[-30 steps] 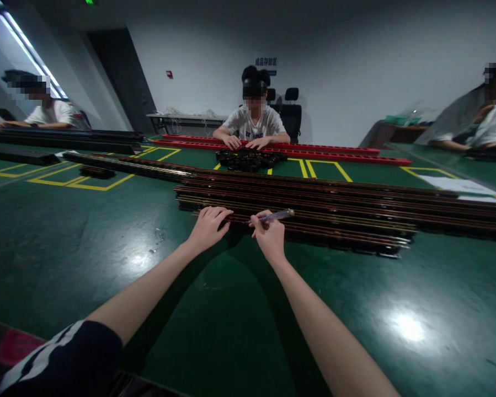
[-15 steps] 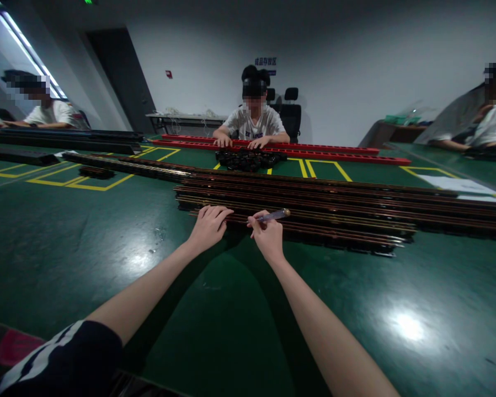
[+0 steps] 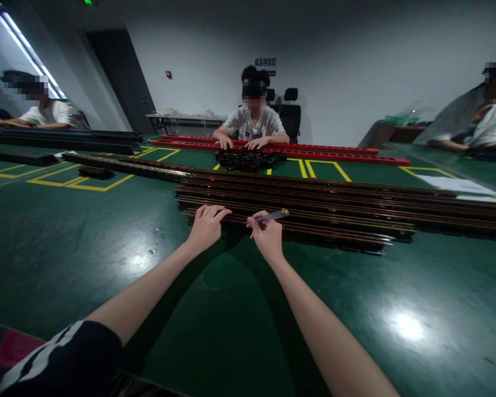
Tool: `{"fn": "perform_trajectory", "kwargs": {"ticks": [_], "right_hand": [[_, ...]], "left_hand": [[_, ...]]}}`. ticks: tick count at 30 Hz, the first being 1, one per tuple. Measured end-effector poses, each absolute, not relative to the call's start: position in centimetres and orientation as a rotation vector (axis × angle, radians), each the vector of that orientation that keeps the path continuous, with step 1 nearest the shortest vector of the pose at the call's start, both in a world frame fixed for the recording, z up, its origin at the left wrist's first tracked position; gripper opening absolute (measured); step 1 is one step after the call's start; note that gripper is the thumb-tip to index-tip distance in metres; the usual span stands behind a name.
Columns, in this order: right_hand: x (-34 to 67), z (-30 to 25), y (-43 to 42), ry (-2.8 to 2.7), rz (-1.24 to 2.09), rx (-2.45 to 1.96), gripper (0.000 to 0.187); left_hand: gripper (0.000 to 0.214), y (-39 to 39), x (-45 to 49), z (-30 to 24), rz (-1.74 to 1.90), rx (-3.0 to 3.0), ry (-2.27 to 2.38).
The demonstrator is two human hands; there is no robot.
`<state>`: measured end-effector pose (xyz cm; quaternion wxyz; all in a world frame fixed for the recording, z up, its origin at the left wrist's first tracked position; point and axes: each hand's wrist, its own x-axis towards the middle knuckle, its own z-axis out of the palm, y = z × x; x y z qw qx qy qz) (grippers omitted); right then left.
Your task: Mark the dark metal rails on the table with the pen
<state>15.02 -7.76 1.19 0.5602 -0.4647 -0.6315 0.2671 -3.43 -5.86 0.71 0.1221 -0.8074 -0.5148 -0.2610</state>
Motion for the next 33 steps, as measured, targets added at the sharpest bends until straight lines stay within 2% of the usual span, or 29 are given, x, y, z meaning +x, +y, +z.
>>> {"fn": "perform_trajectory", "kwargs": {"ticks": [33], "right_hand": [[14.97,1.3,-7.96,-1.396,0.605,-1.126,0.033]], "left_hand": [[0.047,-5.6,-3.54,0.51,-0.785,-2.338,-1.552]]}}
